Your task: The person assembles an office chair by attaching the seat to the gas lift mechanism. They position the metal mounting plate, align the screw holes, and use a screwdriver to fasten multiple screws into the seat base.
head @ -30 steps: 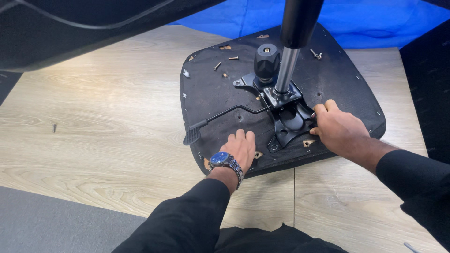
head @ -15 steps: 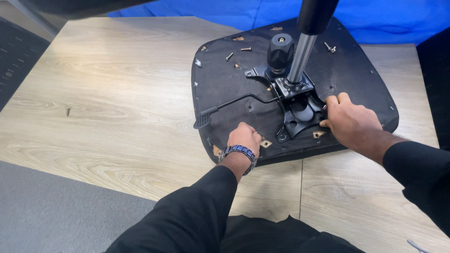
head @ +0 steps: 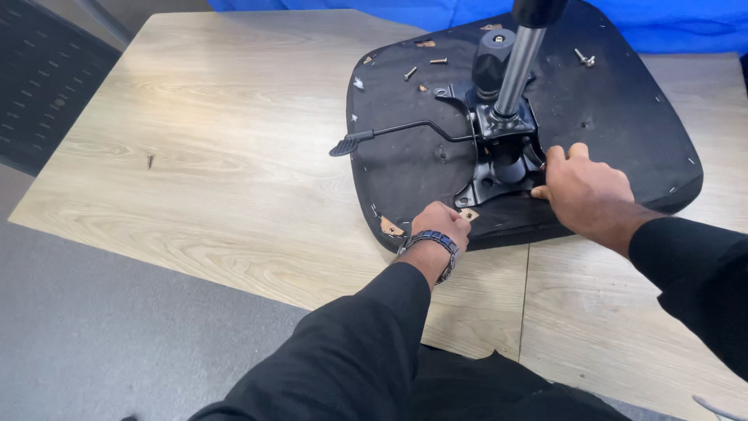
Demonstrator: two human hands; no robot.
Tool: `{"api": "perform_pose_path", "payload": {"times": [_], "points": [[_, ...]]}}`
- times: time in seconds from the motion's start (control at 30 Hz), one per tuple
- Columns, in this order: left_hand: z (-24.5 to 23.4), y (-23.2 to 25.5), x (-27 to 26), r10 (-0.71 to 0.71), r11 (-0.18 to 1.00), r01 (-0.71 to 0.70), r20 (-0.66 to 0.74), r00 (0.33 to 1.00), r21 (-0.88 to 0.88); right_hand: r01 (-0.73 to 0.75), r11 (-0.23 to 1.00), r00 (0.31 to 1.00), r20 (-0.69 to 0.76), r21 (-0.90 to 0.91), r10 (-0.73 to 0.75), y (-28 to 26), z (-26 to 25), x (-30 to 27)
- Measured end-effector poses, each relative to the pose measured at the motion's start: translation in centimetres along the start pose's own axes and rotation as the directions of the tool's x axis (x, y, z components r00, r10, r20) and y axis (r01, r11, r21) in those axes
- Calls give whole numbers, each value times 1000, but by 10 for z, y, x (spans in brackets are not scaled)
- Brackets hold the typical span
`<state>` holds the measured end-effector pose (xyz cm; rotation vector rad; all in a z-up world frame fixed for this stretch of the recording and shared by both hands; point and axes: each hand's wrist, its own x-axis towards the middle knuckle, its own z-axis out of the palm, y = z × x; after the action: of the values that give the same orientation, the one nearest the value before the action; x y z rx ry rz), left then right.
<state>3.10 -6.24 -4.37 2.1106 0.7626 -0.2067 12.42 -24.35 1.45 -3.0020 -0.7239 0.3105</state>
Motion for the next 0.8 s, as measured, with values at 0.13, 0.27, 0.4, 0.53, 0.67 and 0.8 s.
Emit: {"api": "perform_pose_path", "payload": {"times": [0.13, 0.27, 0.4, 0.53, 0.67, 0.8], "points": [[-8, -1, -11, -16, 1000, 17, 24, 1000, -18, -1, 1000, 1000, -12, -20, 1, -4, 2, 0], [-14, 6, -17, -11, 1000, 11, 43, 999, 8, -45, 999, 999, 26, 25, 45, -12, 4, 0], [-15, 8, -17, -62, 998, 62, 29, 998, 24, -18, 996, 999, -27, 92, 21, -26, 14, -6], [-3, 6, -7, -26, 999, 26, -19, 999, -23, -123, 972, 991, 84, 202, 108, -37, 34, -8], [12, -9, 11, 67, 996, -67, 15, 998, 65, -173, 942, 965, 238, 286, 105, -37, 42, 1], [29, -17, 29, 566, 599, -495, 105, 818, 629, 393, 868, 899, -323, 304, -295, -27, 48, -6]]}}
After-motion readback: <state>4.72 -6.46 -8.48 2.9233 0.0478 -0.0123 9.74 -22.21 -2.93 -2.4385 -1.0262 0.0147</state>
